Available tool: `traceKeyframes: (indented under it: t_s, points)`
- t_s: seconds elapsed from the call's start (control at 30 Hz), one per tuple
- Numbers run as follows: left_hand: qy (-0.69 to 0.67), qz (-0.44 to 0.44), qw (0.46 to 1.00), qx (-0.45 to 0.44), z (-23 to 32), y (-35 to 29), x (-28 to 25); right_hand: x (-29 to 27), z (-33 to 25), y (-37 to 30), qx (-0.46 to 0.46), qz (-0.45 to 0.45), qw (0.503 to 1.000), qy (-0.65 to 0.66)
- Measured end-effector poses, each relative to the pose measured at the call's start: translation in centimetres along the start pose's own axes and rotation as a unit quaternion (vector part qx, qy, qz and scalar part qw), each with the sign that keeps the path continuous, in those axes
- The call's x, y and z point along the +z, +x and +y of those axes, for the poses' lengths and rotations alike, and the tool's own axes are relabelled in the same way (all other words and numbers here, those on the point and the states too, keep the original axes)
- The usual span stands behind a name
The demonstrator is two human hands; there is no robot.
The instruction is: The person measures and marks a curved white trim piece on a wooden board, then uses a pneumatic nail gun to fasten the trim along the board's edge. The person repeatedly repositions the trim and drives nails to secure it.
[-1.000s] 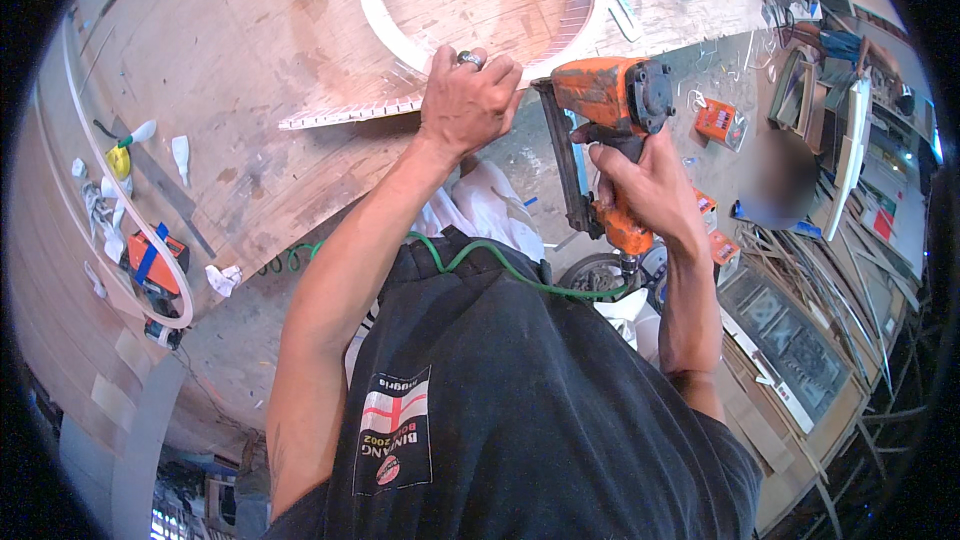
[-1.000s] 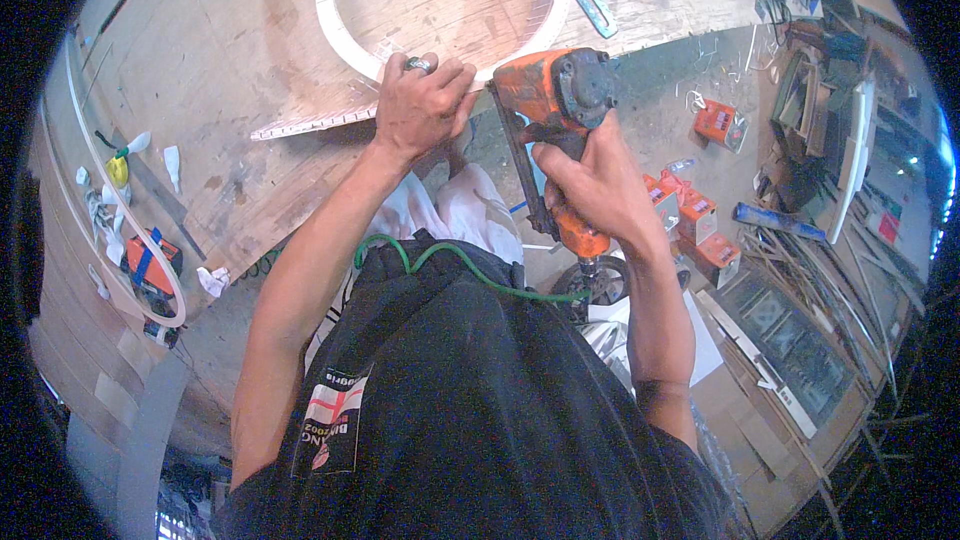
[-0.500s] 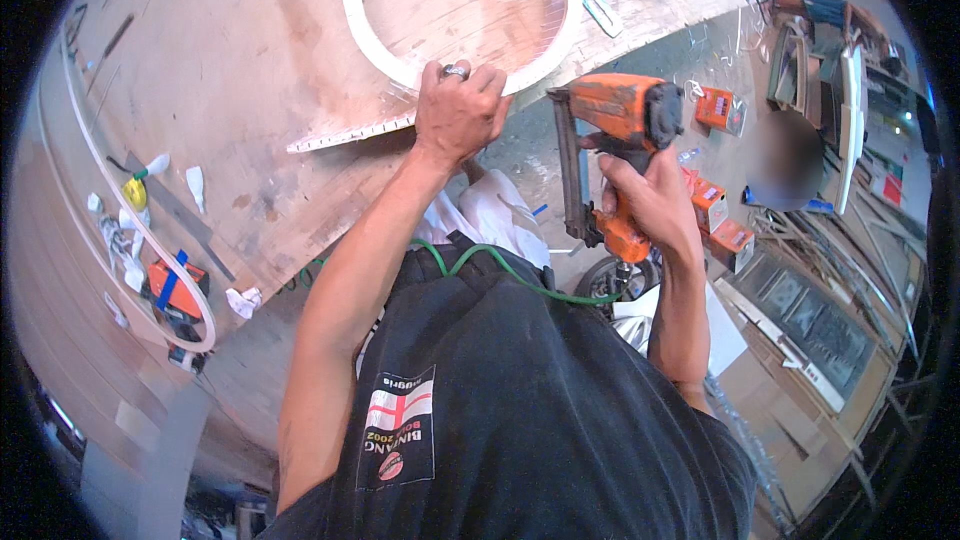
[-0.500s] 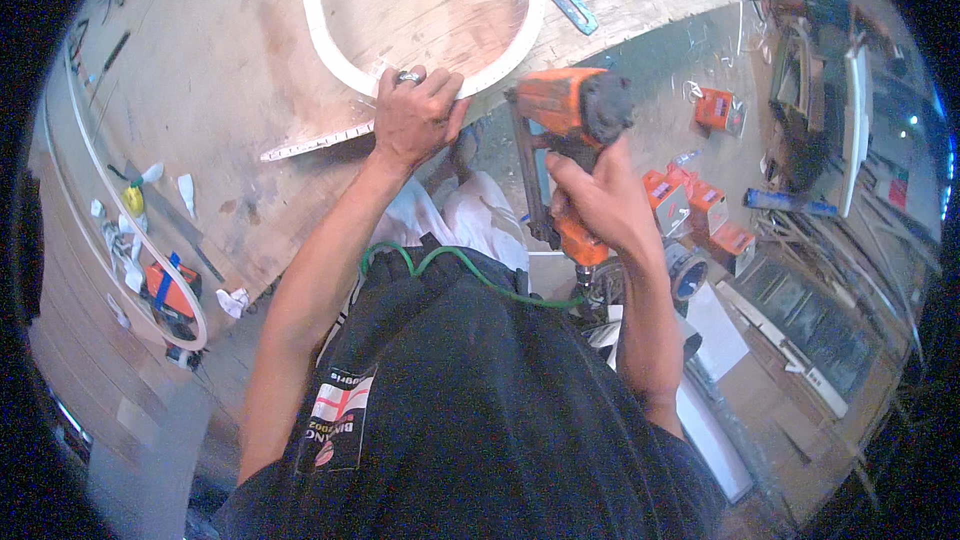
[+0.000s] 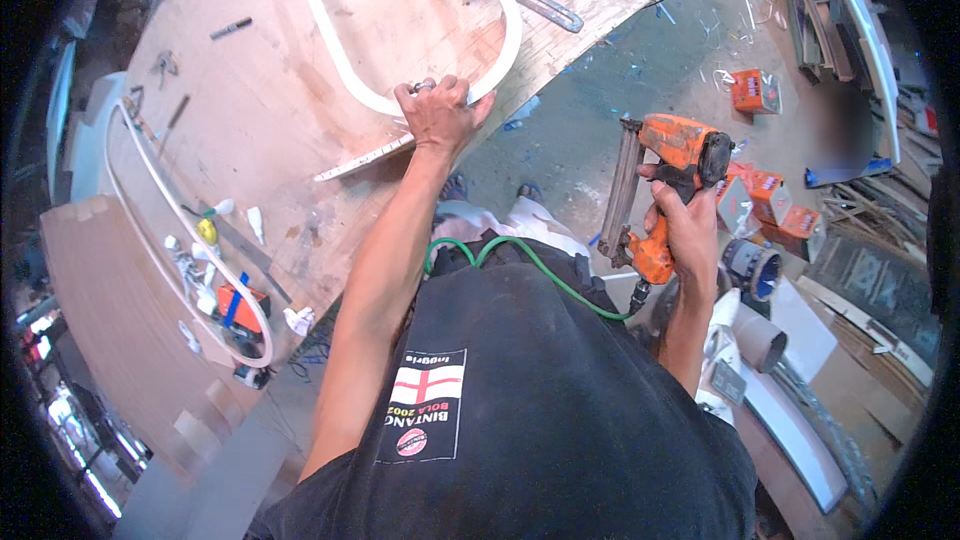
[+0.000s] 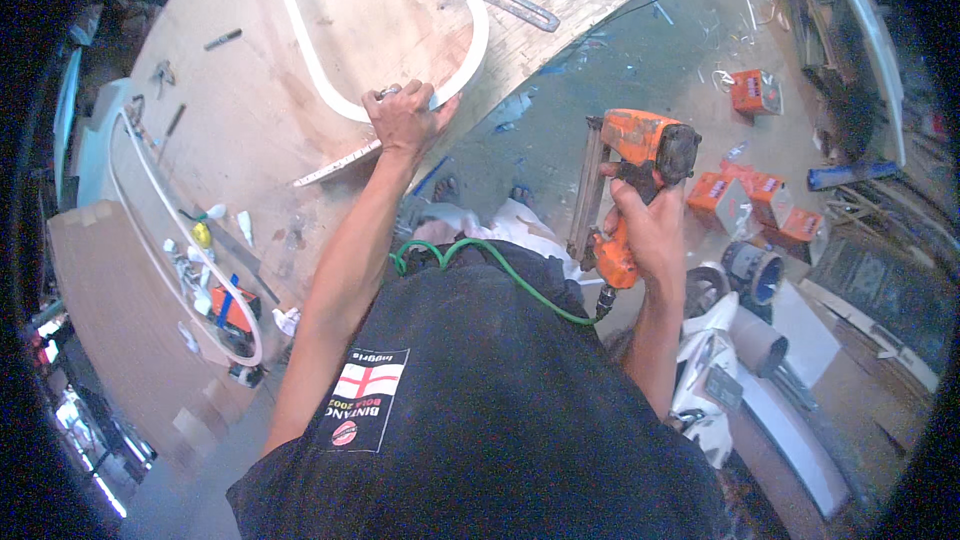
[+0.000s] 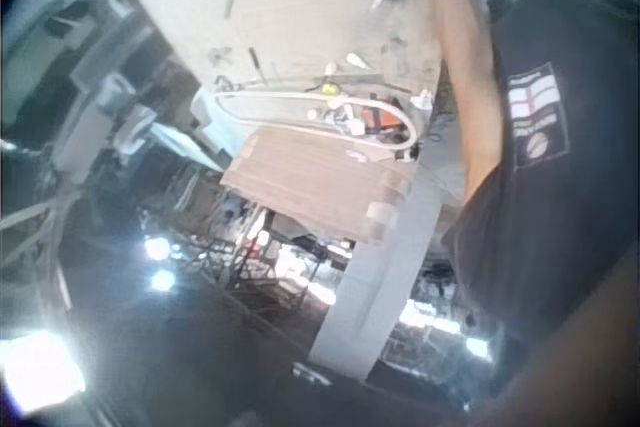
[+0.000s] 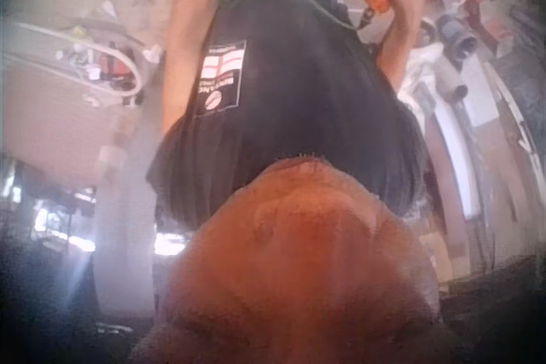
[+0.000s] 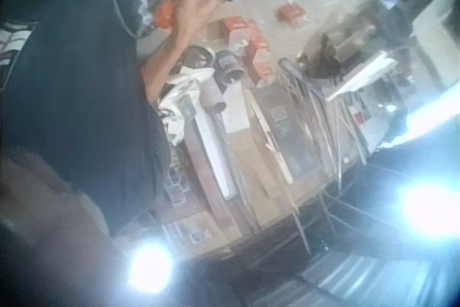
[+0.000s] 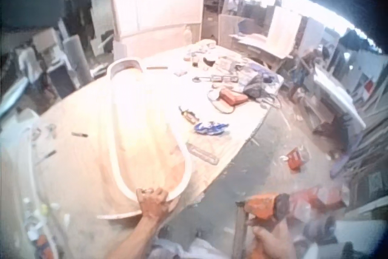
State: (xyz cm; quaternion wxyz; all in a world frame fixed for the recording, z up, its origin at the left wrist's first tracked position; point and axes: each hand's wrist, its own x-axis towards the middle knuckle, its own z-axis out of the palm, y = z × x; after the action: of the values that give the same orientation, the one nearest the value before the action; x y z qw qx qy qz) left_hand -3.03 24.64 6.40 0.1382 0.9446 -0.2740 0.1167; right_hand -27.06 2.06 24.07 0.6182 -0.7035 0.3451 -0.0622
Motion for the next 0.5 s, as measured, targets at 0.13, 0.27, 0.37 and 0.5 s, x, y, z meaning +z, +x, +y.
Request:
traceKeyframes:
  t_s: [0.13, 0.27, 0.37, 0.5]
  points:
    - [0.052, -0.131, 0.986, -0.086, 2.1, 2.2, -0.9, -2.5, 1.1, -0.2, -0.018, -0.005, 0.999, 0.049]
    - [0.051, -0.206, 0.959, -0.186, 3.6, 3.4, -0.4, -5.2, 3.6, -0.2, -0.024, -0.002, 0.997, 0.076]
    - [0.029, -0.196, 0.972, -0.130, 2.0, 2.3, -0.4, -7.0, 5.5, -0.2, -0.007, 0.007, 0.995, 0.104]
    - [-0.028, -0.111, 0.993, -0.006, -2.0, -0.8, -3.0, -8.7, 7.0, -0.2, 0.007, 0.034, 0.992, 0.120]
